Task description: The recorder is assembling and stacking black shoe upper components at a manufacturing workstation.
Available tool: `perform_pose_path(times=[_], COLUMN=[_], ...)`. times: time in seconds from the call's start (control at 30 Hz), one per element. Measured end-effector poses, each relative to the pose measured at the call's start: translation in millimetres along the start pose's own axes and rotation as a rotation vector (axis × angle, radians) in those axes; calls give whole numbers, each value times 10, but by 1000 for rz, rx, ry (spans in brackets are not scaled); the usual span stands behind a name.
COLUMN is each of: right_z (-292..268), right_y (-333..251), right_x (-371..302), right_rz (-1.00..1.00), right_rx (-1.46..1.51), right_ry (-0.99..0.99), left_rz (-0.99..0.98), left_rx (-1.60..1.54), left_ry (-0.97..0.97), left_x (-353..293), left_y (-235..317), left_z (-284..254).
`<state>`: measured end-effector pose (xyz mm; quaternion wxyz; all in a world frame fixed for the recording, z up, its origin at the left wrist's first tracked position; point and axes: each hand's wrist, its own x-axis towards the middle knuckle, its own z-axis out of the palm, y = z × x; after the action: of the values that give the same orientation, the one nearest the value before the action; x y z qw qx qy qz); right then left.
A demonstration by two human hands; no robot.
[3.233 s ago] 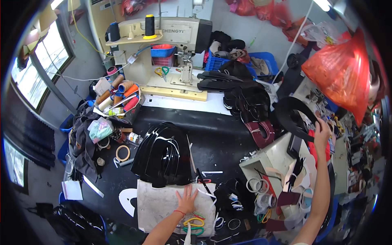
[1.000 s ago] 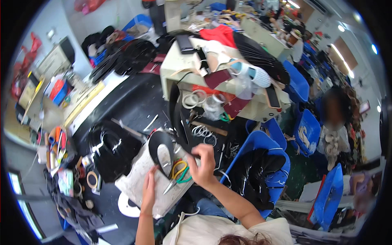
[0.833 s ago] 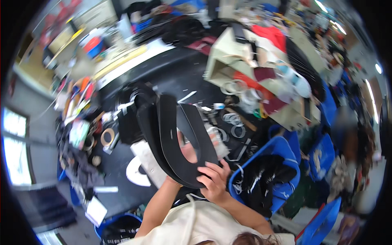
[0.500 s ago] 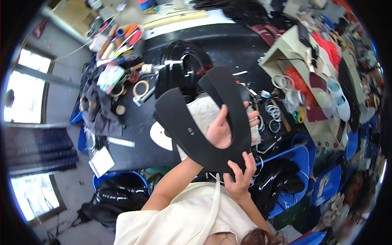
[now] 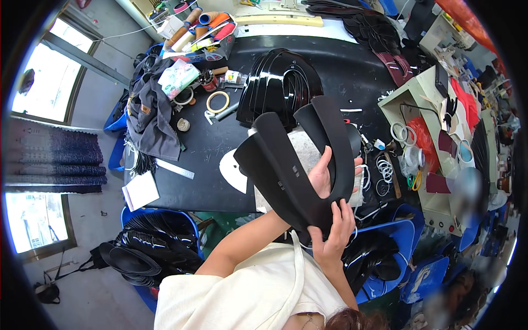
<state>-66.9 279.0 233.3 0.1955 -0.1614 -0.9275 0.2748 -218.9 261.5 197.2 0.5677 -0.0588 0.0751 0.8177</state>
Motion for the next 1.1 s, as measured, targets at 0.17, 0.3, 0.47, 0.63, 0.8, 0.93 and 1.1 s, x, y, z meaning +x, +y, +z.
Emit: perform_pose_path(times=[0.17, 0.3, 0.47, 0.63, 0.8, 0.93, 1.1], right_z=[16, 35, -18, 79, -132, -309, 141], right_y=[72, 88, 221, 223, 552, 1323, 2759], right_x=[48, 25, 23, 83, 320, 575, 268], right_rz=[-74, -127, -146, -141, 33, 549, 1019], right_rx=[123, 77, 1, 128, 414, 665, 201], right_ry=[71, 79, -61, -93, 136, 490, 620], left_rz=[49, 15, 44, 107, 142, 159, -35], left_rx=[-1, -122, -147, 114, 400, 982, 1114], left_ry=[61, -14, 26, 557, 541, 464, 436], left_x=[-71, -6, 46, 87, 99, 57, -83], left_y=[29, 5, 0, 83, 16, 52, 121], left_z=[2, 13, 23, -385, -123, -98, -421])
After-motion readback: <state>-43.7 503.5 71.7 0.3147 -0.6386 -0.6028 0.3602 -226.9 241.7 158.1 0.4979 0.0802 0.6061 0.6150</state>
